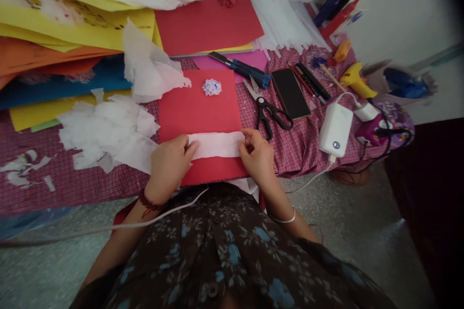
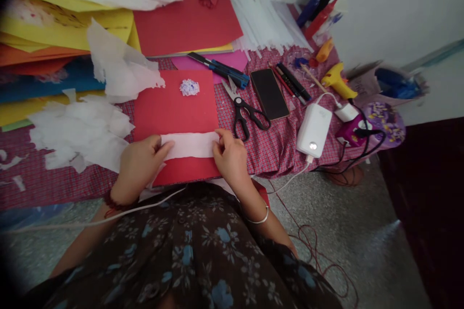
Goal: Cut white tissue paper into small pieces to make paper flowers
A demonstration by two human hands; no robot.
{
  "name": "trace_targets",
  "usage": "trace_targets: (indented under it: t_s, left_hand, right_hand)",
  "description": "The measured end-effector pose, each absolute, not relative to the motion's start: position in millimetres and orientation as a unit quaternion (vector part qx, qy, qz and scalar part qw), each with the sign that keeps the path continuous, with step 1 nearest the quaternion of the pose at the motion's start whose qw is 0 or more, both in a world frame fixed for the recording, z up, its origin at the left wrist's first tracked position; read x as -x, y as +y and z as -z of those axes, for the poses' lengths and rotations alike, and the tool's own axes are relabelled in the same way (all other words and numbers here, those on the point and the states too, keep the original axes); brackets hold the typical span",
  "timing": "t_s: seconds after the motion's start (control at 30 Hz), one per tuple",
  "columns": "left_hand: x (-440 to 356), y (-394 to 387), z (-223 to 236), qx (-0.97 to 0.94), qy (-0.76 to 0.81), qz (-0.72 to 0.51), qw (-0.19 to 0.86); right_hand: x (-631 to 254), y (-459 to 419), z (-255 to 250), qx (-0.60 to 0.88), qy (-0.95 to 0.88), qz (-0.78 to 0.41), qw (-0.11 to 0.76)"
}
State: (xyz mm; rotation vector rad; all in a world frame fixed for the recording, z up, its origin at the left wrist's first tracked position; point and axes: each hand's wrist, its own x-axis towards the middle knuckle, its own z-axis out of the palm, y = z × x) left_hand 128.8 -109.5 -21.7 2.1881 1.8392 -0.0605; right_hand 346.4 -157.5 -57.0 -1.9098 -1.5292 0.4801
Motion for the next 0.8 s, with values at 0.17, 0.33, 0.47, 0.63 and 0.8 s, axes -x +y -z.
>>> trace_targets:
  t_s: [0.17, 0.33, 0.47, 0.63, 0.8]
  left_hand:
    - [-131, -106, 20, -0.757, 0.639, 0.055, 0.124]
    - [-132, -103, 18, -0.759, 0.638, 0.054, 0.117]
    - [-133, -101, 18, -0.765, 0.635, 0.053, 0.099]
    - [-135, -102, 20, -0.774, 0.626, 0.039, 0.092]
    - [-134, -101, 22, -0.77, 0.628, 0.015, 0.11]
  right_hand:
    - [-346, -157, 57, 0.72, -0.597, -0.166, 0.313]
    - [-346, -154, 60, 0.723, -0.603, -0.153, 0.3]
    - [-348, -152, 59, 0.721, -0.614, -0.158, 0.279]
    - [-346, -163, 32, 0.681, -0.655, -0.112, 0.308]
    - [-327, -177, 29, 0.572, -0.783, -0.127, 0.208]
